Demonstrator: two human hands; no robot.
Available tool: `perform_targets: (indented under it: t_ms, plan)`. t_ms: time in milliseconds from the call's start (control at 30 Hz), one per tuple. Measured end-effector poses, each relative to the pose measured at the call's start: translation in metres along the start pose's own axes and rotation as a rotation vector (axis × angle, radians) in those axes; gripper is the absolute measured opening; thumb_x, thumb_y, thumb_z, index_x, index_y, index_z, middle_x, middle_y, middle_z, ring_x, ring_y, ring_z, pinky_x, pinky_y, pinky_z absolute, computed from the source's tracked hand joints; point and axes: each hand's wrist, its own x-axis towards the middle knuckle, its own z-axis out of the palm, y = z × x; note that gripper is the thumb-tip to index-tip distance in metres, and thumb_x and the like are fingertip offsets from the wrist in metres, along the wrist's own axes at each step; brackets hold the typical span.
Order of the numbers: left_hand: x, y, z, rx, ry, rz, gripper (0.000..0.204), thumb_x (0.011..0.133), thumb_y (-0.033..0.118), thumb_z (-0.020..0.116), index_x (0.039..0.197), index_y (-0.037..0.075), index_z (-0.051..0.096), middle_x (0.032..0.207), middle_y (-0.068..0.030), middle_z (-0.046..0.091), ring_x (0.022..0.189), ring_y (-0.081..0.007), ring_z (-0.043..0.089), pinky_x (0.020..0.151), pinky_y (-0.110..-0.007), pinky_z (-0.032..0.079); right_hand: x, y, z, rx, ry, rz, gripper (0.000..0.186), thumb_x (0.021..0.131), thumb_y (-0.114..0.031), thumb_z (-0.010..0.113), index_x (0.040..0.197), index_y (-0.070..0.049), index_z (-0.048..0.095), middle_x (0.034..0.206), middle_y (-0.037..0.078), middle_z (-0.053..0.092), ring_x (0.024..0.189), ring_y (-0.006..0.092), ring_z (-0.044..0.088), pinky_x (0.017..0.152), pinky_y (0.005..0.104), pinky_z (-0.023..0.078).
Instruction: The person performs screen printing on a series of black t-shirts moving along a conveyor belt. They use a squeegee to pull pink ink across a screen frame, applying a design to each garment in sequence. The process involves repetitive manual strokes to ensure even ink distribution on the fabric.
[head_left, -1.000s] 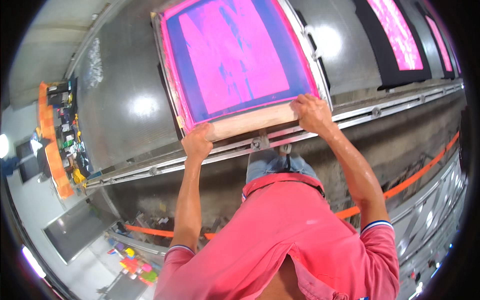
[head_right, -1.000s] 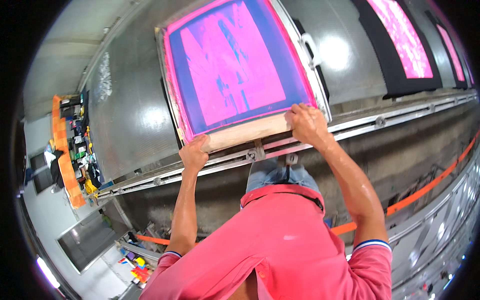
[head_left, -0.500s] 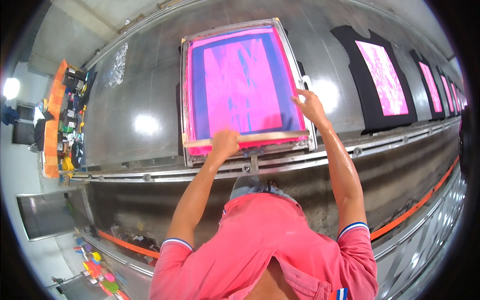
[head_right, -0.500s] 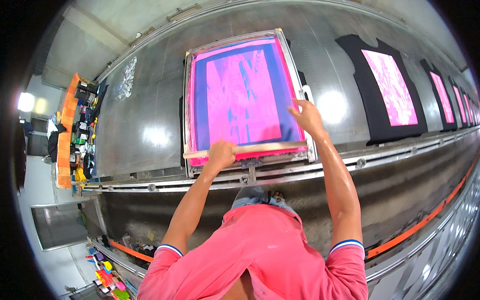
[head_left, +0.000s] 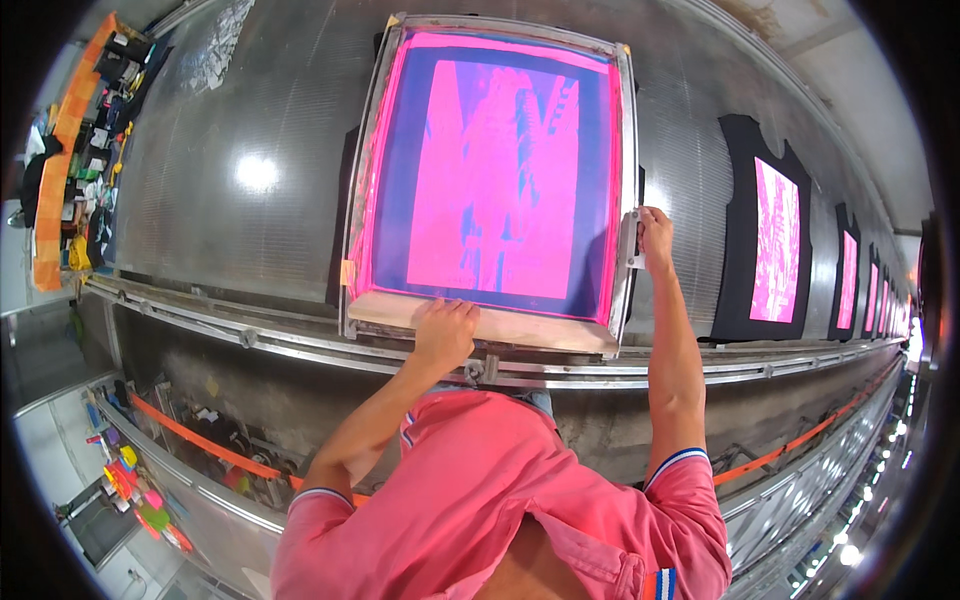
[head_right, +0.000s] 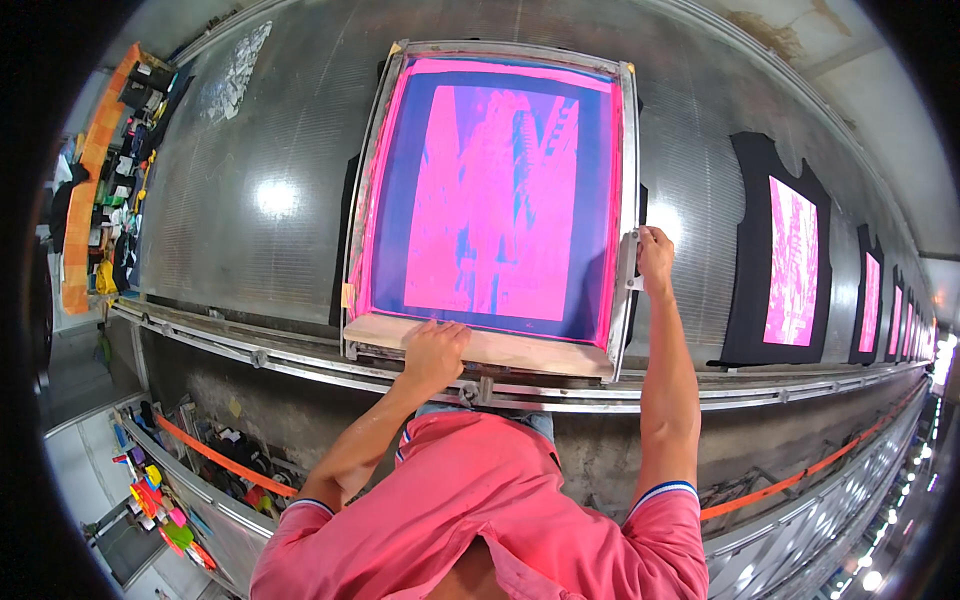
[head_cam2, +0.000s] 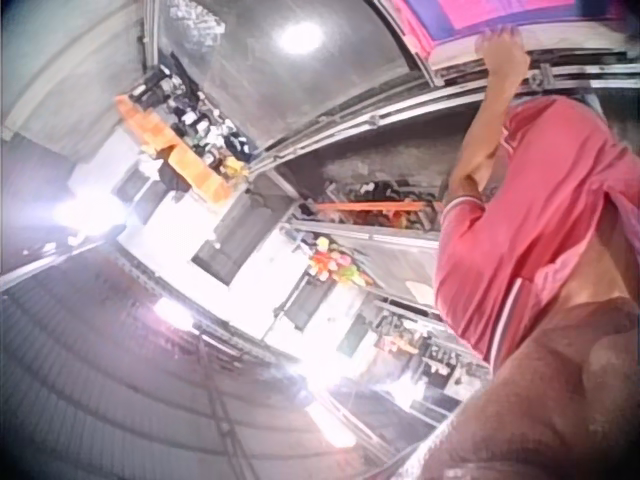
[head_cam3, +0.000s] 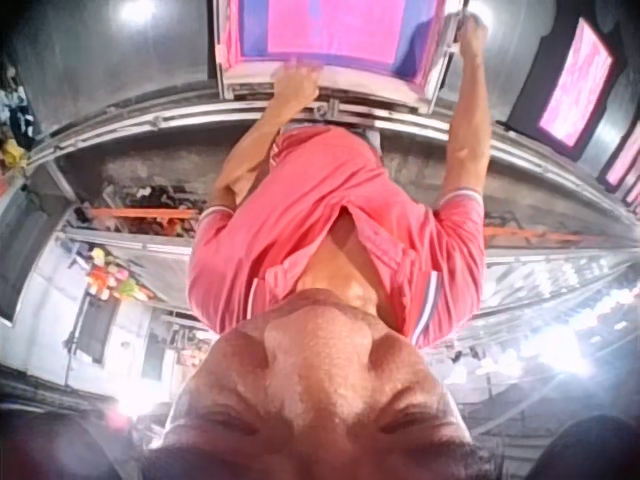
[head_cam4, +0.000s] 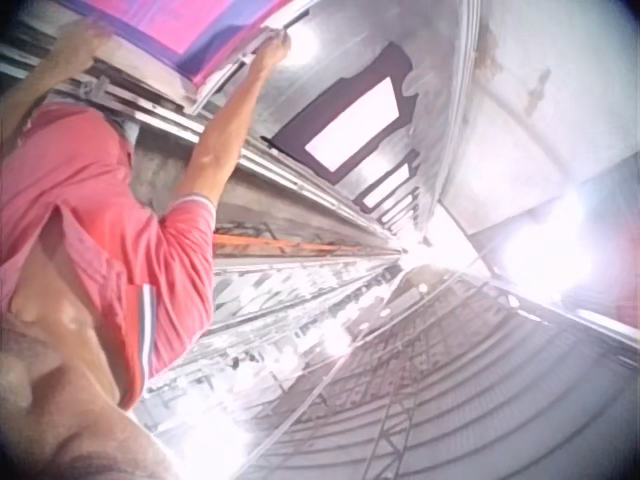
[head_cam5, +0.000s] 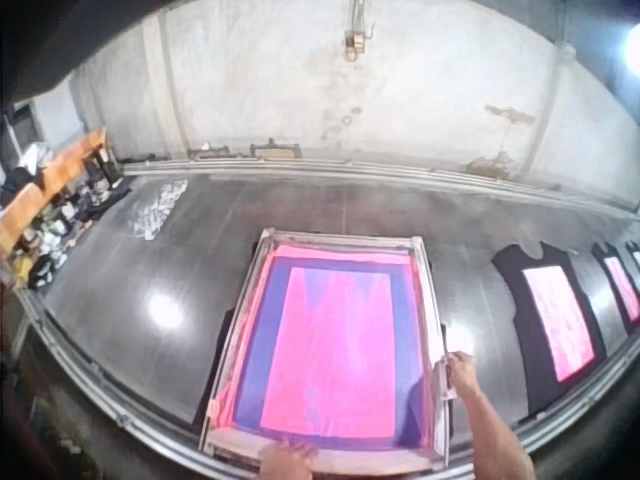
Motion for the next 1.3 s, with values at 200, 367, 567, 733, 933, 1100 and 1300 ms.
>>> perform_targets:
  t_ms: [200,367,567,733,933,1100,1300]
  plan:
    - [-0.001,-0.004,-0.006,-0.035,0.05,-0.021,0.043,0.07,0.007,0.068,0.113,0.003,0.069,0.118,-0.0138,0.071,0.116,-0.0279,0.066,0.105,-0.048,0.045,-0.016,-0.035,-0.003,-0.009,0.024,0.024,0.025,0.099,-0.021,0.056,0.106,0.0,0.067,0.062,-0.002,0.048,0.046,0.0061,0.038,0.039,0.0257,0.029]
    - [-0.007,-0.004,-0.004,-0.001,0.139,0.009,0.043,0.07,0.004,0.066,0.112,0.003,0.071,0.115,-0.014,0.073,0.115,-0.0287,0.066,0.102,-0.05,0.047,-0.013,-0.034,-0.004,-0.033,0.024,0.027,0.024,0.097,-0.02,0.057,0.106,0.0,0.067,0.063,-0.001,0.05,0.047,0.0073,0.041,0.04,0.0264,0.031]
    - [-0.01,0.002,-0.014,-0.022,0.0,-0.109,0.036,0.07,0.005,0.065,0.104,0.008,0.076,0.102,-0.0156,0.074,0.098,-0.0327,0.071,0.085,-0.048,0.054,-0.012,-0.041,-0.002,-0.139,0.064,0.009,0.026,0.097,-0.019,0.056,0.108,0.001,0.069,0.074,0.008,0.061,0.062,0.0151,0.054,0.057,0.0336,0.044]
    - [0.065,-0.027,-0.047,-0.025,-0.402,-0.221,0.025,0.067,0.007,0.065,0.087,0.011,0.079,0.083,-0.0204,0.073,0.083,-0.0377,0.071,0.071,-0.048,0.054,-0.015,-0.045,0.002,-0.314,0.141,-0.093,0.03,0.096,-0.022,0.056,0.109,0.001,0.071,0.097,0.022,0.073,0.091,0.0356,0.069,0.084,0.0437,0.051]
    - [0.176,-0.099,-0.034,-0.184,-1.133,0.013,0.046,0.05,0.011,0.085,0.093,-0.005,0.075,0.093,-0.0204,0.073,0.097,-0.0326,0.067,0.084,-0.044,0.051,-0.023,-0.043,0.005,-0.424,0.213,-0.156,0.032,0.095,-0.026,0.055,0.106,-0.001,0.072,0.097,0.025,0.072,0.095,0.0409,0.069,0.086,0.046,0.051]
    - [0.289,-0.141,-0.093,-0.147,-1.026,0.241,0.045,0.051,0.014,0.089,0.091,-0.002,0.076,0.092,-0.0182,0.074,0.092,-0.0295,0.067,0.082,-0.043,0.052,-0.022,-0.014,-0.008,-0.342,0.227,-0.146,0.03,0.097,-0.023,0.058,0.103,0.004,0.07,0.066,0.007,0.059,0.058,0.0144,0.054,0.055,0.0353,0.044]
    - [0.446,-0.17,-0.205,0.132,-0.234,0.161,0.014,0.06,0.008,0.069,0.069,-0.002,0.07,0.067,-0.0205,0.067,0.062,-0.0321,0.066,0.053,-0.049,0.049,-0.044,-0.05,-0.007,-0.224,0.134,0.004,0.023,0.099,-0.017,0.058,0.101,0.003,0.069,0.065,0.002,0.051,0.057,0.009,0.044,0.052,0.0302,0.036]
